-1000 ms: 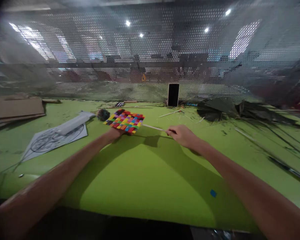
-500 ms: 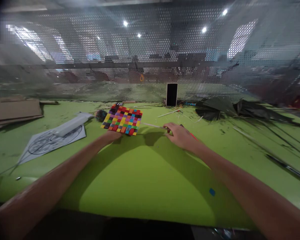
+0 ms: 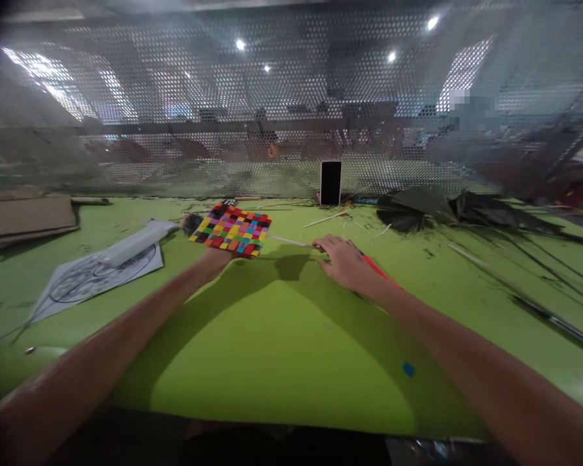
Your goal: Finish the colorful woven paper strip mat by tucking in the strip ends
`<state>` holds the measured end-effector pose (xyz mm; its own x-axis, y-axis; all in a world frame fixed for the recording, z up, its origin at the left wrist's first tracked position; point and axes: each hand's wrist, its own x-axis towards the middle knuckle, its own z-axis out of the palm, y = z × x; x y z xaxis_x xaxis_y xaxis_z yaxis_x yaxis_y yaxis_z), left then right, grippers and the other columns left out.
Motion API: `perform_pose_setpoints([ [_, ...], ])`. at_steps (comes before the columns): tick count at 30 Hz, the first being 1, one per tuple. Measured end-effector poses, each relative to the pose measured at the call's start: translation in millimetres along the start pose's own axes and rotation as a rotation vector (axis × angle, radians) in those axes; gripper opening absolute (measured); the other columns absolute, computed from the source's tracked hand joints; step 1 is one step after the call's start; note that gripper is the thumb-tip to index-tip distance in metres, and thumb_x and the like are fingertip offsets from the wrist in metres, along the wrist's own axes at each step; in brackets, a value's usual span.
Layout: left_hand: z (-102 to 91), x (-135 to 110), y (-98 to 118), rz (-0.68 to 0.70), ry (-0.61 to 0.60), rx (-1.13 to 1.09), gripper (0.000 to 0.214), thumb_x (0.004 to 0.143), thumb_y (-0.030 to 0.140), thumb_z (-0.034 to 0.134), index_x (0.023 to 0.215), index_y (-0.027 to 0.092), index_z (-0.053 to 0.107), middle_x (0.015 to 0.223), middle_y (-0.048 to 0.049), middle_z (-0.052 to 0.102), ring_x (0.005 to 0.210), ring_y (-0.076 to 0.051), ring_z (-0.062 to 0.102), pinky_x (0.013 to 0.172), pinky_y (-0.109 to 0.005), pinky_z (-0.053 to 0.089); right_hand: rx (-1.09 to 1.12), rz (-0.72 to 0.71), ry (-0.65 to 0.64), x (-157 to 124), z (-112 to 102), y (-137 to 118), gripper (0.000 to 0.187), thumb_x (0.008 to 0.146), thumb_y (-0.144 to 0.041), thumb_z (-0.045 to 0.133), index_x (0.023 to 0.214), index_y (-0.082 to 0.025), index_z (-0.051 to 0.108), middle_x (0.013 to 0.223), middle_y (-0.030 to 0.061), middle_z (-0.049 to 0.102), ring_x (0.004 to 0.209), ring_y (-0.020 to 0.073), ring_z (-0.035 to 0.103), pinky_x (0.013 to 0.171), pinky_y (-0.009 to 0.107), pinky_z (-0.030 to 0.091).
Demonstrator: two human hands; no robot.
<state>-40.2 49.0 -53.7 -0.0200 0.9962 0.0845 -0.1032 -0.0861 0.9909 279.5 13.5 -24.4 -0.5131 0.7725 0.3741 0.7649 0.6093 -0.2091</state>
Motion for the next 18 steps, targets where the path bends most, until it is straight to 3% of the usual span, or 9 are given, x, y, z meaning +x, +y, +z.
perform_pose_setpoints([
  [5,9.9,-6,4,-0.028,0.026,-0.009,0.027,0.060,0.002,0.073,0.082,0.015,0.067,0.085,-0.0060,0.073,0.069,-0.020,0.069,0.062,-0.034,0.059,0.047,-0.002,0.015,0,3,-1,0.027,0.092,-0.015,0.050,0.113,-0.014,0.067,0.109,0.0144,0.070,0.099,0.0259,0.065,0.090,0.042,0.050],
  [14,17.1,-18,23,0.037,-0.090,-0.076,0.023,0.066,0.009,0.069,0.089,0.012,0.066,0.084,-0.0090,0.073,0.075,-0.024,0.073,0.065,-0.035,0.061,0.153,-0.061,0.049,1,1,-6,0.026,0.093,-0.018,0.048,0.107,-0.014,0.070,0.102,0.0136,0.072,0.092,0.0239,0.065,0.085,0.039,0.051],
  [18,17.1,-19,26,-0.015,-0.119,-0.092,0.025,0.066,0.008,0.070,0.090,0.011,0.067,0.086,-0.0115,0.073,0.076,-0.026,0.074,0.064,-0.035,0.061,0.171,-0.036,0.040,0,1,-7,0.028,0.093,-0.019,0.047,0.108,-0.016,0.070,0.104,0.0140,0.071,0.094,0.0251,0.065,0.088,0.042,0.050],
])
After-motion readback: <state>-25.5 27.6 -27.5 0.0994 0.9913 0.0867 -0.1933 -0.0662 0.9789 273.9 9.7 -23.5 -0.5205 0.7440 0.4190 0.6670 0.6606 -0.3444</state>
